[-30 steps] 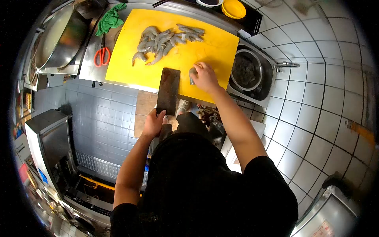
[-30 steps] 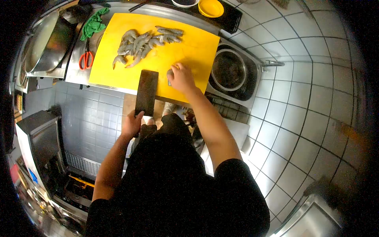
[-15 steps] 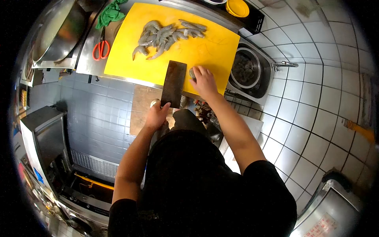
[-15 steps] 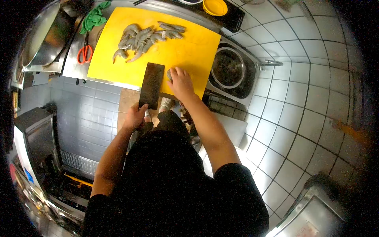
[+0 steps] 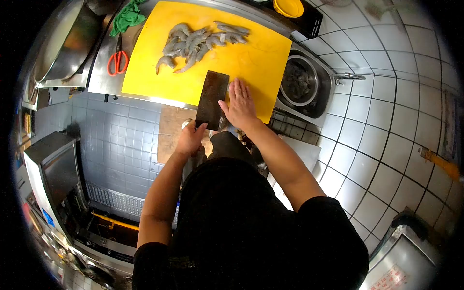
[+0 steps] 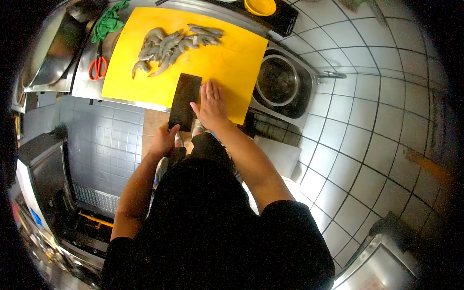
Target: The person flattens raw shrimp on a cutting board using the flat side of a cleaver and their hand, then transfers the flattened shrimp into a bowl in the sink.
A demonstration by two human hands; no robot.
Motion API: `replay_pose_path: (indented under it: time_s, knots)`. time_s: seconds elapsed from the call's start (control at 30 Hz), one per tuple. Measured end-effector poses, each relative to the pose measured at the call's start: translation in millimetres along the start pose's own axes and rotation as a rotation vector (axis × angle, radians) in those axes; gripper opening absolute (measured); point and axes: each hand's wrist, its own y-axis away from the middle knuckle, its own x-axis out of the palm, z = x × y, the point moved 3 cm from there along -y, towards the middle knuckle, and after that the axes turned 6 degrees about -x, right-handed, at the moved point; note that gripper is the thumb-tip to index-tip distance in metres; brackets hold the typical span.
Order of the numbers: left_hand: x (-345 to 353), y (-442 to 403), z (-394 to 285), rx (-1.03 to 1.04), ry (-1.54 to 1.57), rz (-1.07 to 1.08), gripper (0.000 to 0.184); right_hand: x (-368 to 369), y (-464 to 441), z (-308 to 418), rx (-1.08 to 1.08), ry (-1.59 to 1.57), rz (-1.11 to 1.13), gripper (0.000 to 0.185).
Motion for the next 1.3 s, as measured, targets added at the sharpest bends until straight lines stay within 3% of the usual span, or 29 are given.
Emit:
replay_pose_path:
  time_s: [0.17, 0.27, 0.37, 0.47, 0.67, 0.77, 0.87, 0.93, 1.07, 1.17, 1.3]
  knots:
    - [3.0, -19.8, -20.4, 0.027, -0.070, -0.014, 0.039, 3.8, -0.8, -2.7, 0.000, -0.029, 0.013, 0.082]
    - [11.8, -40.8, -6.3, 0.167, -0.133, -0.085, 0.038, 3.9, 2.1, -2.9, -0.004, -0.037, 0.031, 0.083]
    - [-4.5, -6.0, -38.4, -0.079, -0.075, 0.062, 0.037, -1.6, 0.6, -3.6, -0.022, -0.040, 0.057, 0.084]
    - [-15.0, 4.8, -17.4, -0.059, -0.203, 0.049, 0.036, 0.4, 3.1, -5.8, -0.019, -0.087, 0.044, 0.085]
    - [-11.7, -25.8, -39.2, -0.044, -0.316, 0.077, 0.035, 0.7, 2.8, -7.8, -0.022, -0.068, 0.021, 0.085]
    - [-17.2, -19.2, -64.5, -0.181, -0.270, 0.109, 0.034, 3.6, 6.1, -8.6, -0.035, -0.086, -0.006, 0.083]
    - [-28.1, -6.4, -33.6, 0.001, -0.110, 0.032, 0.033, 0.5, 6.2, -7.8, -0.032, -0.075, -0.030, 0.081]
    - [-41.0, 18.0, -39.6, -0.185, -0.113, -0.041, 0.031, -1.8, 8.3, -6.6, -0.030, -0.043, -0.085, 0.078]
    - [-50.4, 32.6, -22.7, -0.208, 0.033, -0.126, 0.028, -0.8, 15.8, -2.6, -0.278, -0.040, -0.040, 0.071]
    - [-44.9, 32.5, -22.8, -0.231, 0.031, -0.143, 0.027, 8.9, 14.5, -26.6, -0.276, -0.047, -0.095, 0.071]
    - [-29.7, 34.3, -40.8, -0.254, 0.034, -0.165, 0.028, -8.9, 15.5, -106.6, -0.078, 0.025, -0.116, 0.068]
